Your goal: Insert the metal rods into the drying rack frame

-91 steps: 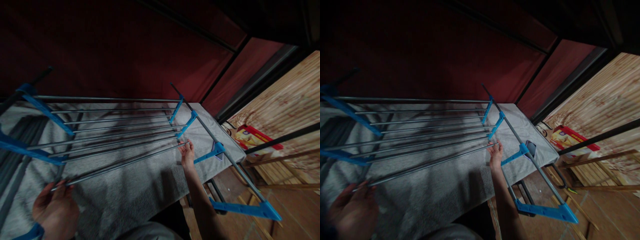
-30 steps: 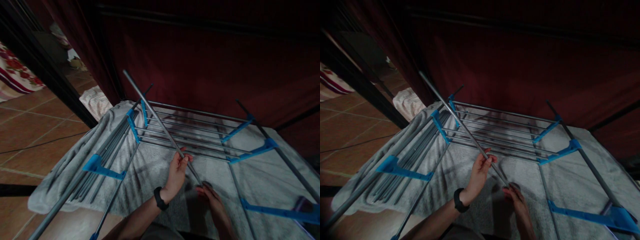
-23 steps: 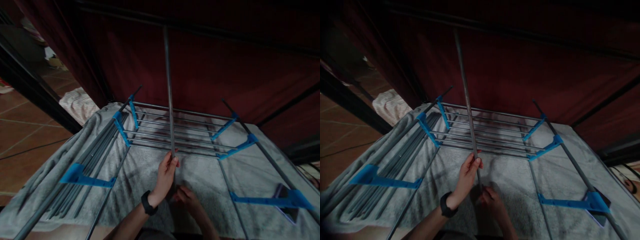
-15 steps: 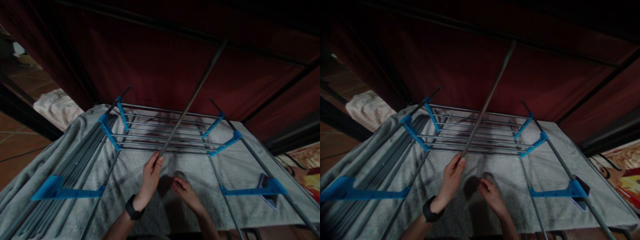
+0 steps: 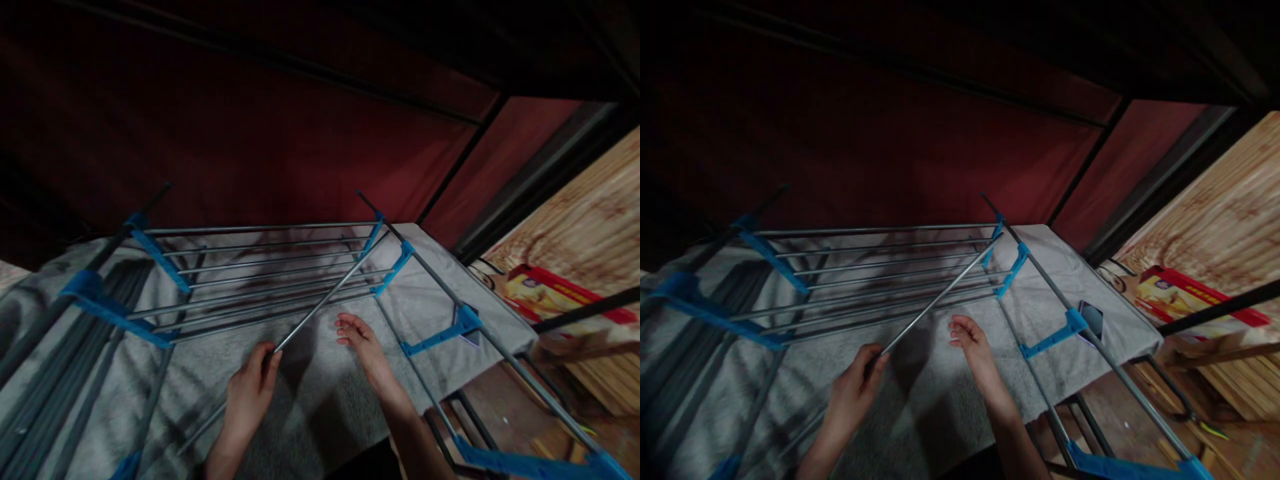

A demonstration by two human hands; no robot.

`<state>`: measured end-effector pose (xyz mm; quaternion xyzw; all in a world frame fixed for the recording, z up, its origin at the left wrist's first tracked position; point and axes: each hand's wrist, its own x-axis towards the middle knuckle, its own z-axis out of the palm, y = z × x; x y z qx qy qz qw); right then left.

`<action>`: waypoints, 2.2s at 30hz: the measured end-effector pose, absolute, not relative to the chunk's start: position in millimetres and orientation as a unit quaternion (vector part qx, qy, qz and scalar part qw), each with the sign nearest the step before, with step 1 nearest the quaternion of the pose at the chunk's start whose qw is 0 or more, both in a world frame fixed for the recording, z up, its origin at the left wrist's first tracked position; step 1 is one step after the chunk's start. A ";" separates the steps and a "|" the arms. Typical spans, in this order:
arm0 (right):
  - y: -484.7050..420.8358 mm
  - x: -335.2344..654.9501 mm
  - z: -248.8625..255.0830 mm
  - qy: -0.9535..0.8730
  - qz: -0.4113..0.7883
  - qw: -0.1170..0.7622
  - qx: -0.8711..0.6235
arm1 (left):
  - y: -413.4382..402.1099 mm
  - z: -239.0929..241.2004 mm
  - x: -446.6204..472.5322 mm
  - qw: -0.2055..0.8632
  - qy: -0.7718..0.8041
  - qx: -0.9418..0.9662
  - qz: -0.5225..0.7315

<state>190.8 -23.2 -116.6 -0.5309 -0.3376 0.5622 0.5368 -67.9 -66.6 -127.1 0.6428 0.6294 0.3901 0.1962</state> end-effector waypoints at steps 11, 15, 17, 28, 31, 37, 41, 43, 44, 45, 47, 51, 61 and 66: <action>1.7 215.4 -84.7 -0.227 0.533 0.679 -0.451 | -62.4 -154.5 -88.4 0.169 0.579 0.715 0.355; 11.7 227.5 -88.7 -0.227 0.535 0.692 -0.428 | -62.2 -163.3 -95.1 0.160 0.567 0.734 0.337; 14.7 234.0 -94.1 -0.215 0.527 0.698 -0.434 | -61.6 -165.7 -97.0 0.163 0.558 0.743 0.332; 23.9 265.6 -137.3 -0.195 0.481 0.705 -0.483 | -54.3 -180.9 -126.4 0.088 0.554 0.779 0.281; 24.1 264.3 -157.6 -0.165 0.477 0.704 -0.500 | -53.4 -180.2 -131.4 0.059 0.539 0.796 0.270; 19.1 259.8 -192.5 -0.126 0.475 0.704 -0.512 | -50.9 -183.0 -128.4 -0.007 0.522 0.814 0.253; 16.8 259.7 -202.6 -0.140 0.483 0.704 -0.502 | -50.4 -188.3 -126.7 -0.006 0.522 0.820 0.234; 15.8 259.6 -204.9 -0.149 0.484 0.704 -0.498 | -51.3 -190.2 -126.4 -0.002 0.523 0.823 0.222; 15.0 259.5 -205.6 -0.157 0.484 0.704 -0.496 | -51.9 -191.0 -126.4 0.000 0.523 0.824 0.220; 14.2 259.6 -206.1 -0.165 0.483 0.704 -0.494 | -52.5 -191.7 -126.5 0.003 0.523 0.823 0.221; 12.1 259.8 -206.6 -0.183 0.482 0.704 -0.489 | -53.3 -192.9 -127.4 0.007 0.523 0.822 0.224; 8.1 260.5 -207.7 -0.198 0.476 0.705 -0.487 | -53.9 -195.6 -128.9 0.000 0.516 0.827 0.224; 6.3 262.3 -210.9 -0.194 0.479 0.715 -0.471 | -58.0 -204.2 -118.9 0.003 0.541 0.813 0.215; 6.8 263.1 -209.7 -0.198 0.481 0.702 -0.486 | -54.8 -208.2 -109.9 0.028 0.558 0.802 0.212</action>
